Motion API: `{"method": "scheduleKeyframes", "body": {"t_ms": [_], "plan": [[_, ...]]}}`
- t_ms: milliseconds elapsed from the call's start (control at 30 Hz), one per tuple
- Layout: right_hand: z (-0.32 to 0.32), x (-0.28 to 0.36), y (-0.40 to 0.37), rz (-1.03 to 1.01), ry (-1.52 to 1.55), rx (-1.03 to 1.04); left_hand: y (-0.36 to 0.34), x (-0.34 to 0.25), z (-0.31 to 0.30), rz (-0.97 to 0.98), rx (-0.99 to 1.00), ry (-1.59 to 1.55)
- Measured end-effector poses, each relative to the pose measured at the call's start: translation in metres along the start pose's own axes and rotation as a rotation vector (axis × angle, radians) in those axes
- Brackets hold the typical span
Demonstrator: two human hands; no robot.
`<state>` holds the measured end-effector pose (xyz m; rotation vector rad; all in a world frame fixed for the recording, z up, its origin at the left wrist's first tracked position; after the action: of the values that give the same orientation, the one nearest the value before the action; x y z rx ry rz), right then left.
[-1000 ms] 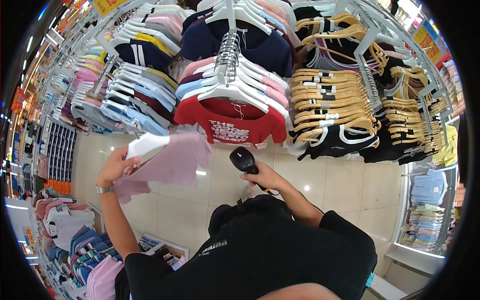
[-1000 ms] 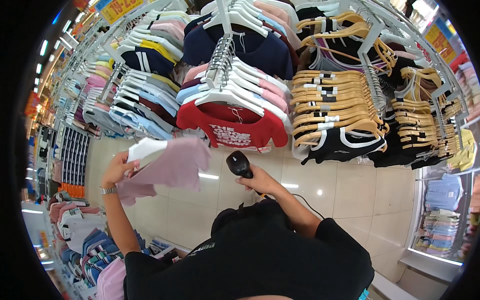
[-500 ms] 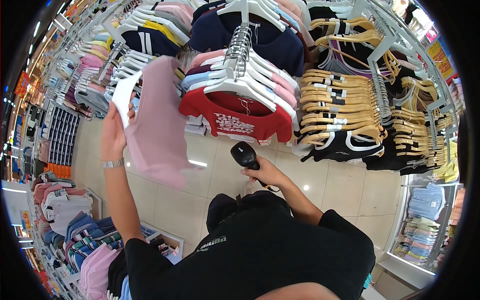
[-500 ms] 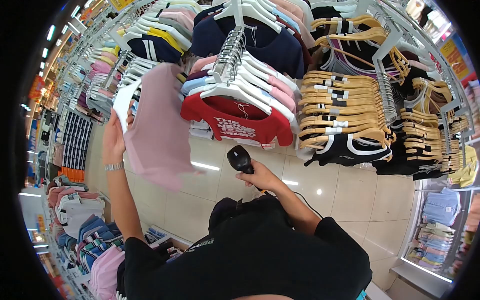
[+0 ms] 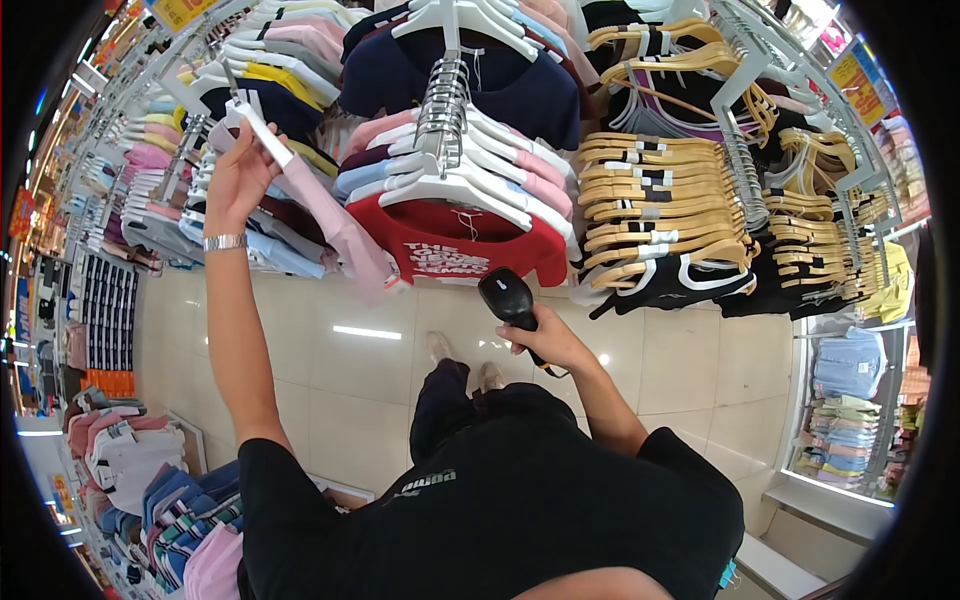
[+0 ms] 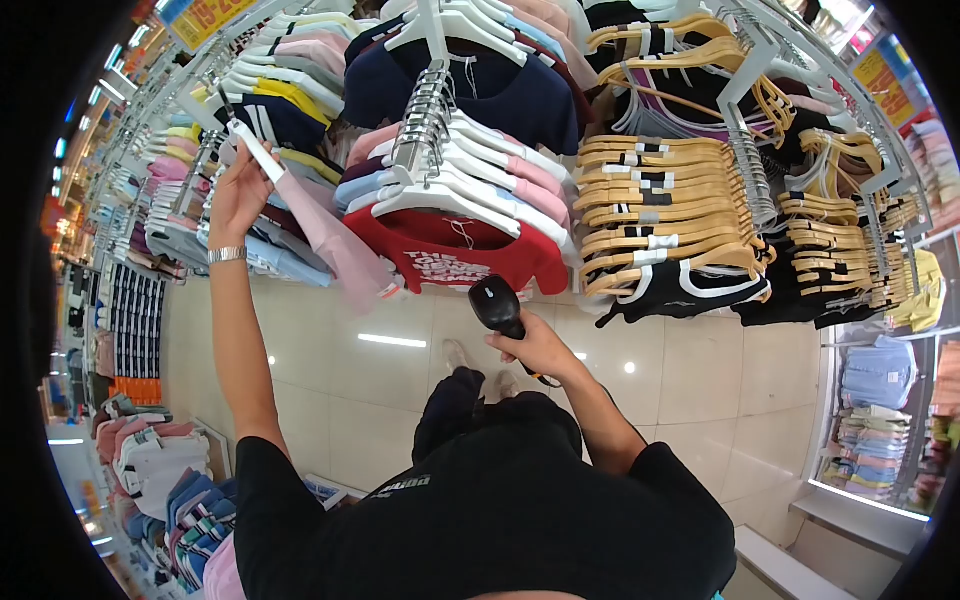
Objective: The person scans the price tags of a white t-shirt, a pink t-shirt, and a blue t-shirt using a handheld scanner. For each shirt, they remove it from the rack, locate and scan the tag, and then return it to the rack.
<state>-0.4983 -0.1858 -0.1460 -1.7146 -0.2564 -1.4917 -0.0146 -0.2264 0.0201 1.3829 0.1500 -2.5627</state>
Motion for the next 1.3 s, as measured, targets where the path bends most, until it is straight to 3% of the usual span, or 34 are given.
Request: {"method": "scheduleKeyframes", "body": {"t_ms": [200,300,533,633,733,767,933,1033,1167,1300], "plan": [[-0.014,0.023,-0.003,-0.011,0.013,0.033,0.071,0.013,-0.036,0.0,0.007,0.201],[-0.028,0.054,-0.004,-0.123,0.18,0.044,0.097,0.031,-0.03,0.003,-0.002,0.298],[-0.071,0.157,0.049,-0.474,0.376,-0.337,0.158,0.054,-0.045,0.097,0.063,0.294],[-0.086,0.185,0.092,-0.542,0.194,-0.461,0.171,0.051,-0.051,0.096,0.097,0.311],[-0.092,0.198,0.136,-0.538,-0.003,-0.307,0.169,0.035,-0.052,0.108,0.11,0.33],[-0.097,0.194,0.145,-0.425,-0.026,-0.334,0.167,0.031,-0.053,0.111,0.111,0.338],[-0.108,0.188,0.178,-0.279,0.166,-0.095,0.167,0.022,-0.084,0.139,0.104,0.479],[-0.103,0.189,0.175,-0.315,0.151,-0.221,0.167,0.017,-0.094,0.136,0.053,0.631],[-0.102,0.19,0.176,-0.245,0.183,-0.192,0.181,0.019,-0.094,0.294,0.126,0.798],[-0.103,0.191,0.184,-0.274,0.187,-0.157,0.192,0.02,-0.07,0.358,0.05,0.768]]}}
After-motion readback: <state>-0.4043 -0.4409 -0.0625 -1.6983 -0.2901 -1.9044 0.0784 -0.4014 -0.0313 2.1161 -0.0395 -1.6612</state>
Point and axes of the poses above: each hand's wrist, its own y-axis towards the middle knuckle, its own z-axis out of the palm, x = y × z, the point moved 4 cm from there along y, towards the middle knuckle, and after that the axes turned 1 degree about -x, right-handed, at the moved point
